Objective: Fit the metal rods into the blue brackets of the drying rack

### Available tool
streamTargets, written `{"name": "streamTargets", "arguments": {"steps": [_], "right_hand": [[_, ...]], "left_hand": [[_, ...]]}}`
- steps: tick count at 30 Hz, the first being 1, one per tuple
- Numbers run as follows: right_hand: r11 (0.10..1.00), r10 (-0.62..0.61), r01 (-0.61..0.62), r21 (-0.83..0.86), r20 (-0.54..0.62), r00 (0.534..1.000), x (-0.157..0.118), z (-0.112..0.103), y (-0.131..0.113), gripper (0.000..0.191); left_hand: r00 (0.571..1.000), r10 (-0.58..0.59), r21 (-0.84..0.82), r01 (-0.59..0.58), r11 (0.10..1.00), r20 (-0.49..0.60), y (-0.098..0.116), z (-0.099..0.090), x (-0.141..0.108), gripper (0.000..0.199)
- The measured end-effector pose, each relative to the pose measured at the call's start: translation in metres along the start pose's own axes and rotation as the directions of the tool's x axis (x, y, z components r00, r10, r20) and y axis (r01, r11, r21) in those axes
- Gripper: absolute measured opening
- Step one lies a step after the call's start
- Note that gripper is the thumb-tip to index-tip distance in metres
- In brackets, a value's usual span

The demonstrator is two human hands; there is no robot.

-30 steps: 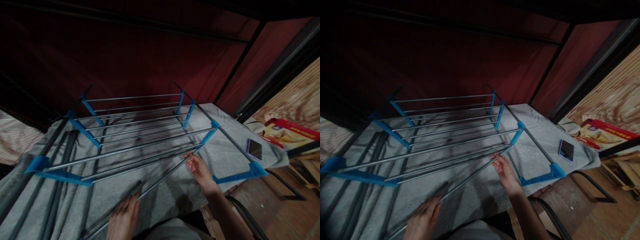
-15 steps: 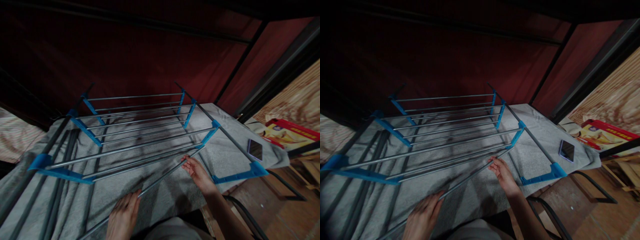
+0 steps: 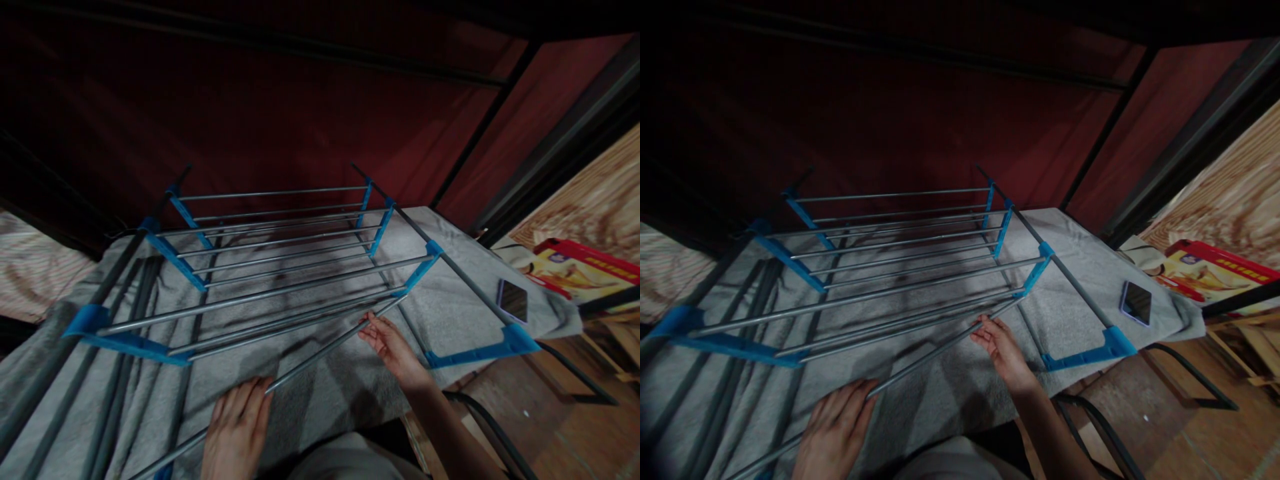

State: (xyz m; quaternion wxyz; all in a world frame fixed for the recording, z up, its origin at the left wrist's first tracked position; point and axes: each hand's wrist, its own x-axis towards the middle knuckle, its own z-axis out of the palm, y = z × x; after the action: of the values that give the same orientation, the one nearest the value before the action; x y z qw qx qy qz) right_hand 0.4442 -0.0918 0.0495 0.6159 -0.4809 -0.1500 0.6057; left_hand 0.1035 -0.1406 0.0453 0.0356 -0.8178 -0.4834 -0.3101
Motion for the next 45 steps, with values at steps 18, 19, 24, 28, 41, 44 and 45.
{"name": "streamTargets", "arguments": {"steps": [18, 19, 24, 28, 41, 44, 45], "right_hand": [[0.993, -0.048, 0.053, 0.109, -0.046, 0.998, 0.005, -0.001, -0.02, 0.031], [0.993, -0.05, 0.054, 0.102, -0.041, 0.998, 0.005, -0.001, -0.02, 0.03], [0.997, -0.05, 0.053, 0.062, -0.041, 0.998, 0.002, -0.002, -0.017, 0.033], [0.998, -0.047, 0.048, 0.043, -0.034, 0.998, 0.002, -0.004, -0.014, 0.03], [0.995, -0.098, 0.098, 0.012, -0.02, 0.995, 0.003, -0.004, -0.02, 0.03], [0.993, -0.11, 0.111, 0.027, -0.029, 0.993, 0.003, -0.001, -0.023, 0.032], [0.993, -0.116, 0.116, 0.027, -0.032, 0.993, 0.003, 0.0, -0.024, 0.033]], "left_hand": [[0.565, -0.722, -0.578, 0.767, 0.28, 0.399, 0.03, 0.011, -0.02, 0.045], [0.474, -0.751, -0.605, 0.786, 0.126, 0.46, 0.032, 0.011, -0.017, 0.051], [0.24, -0.764, -0.743, 0.523, -0.418, 0.599, 0.029, -0.001, -0.002, 0.052], [0.128, -0.777, -0.767, 0.323, -0.555, 0.617, 0.015, -0.009, 0.009, 0.03], [-0.036, -0.796, -0.775, 0.205, -0.597, 0.604, -0.004, -0.029, 0.018, 0.014], [-0.064, -0.807, -0.79, 0.178, -0.587, 0.586, -0.007, -0.037, 0.021, 0.019], [-0.073, -0.809, -0.792, 0.17, -0.587, 0.584, -0.007, -0.039, 0.022, 0.021]]}}
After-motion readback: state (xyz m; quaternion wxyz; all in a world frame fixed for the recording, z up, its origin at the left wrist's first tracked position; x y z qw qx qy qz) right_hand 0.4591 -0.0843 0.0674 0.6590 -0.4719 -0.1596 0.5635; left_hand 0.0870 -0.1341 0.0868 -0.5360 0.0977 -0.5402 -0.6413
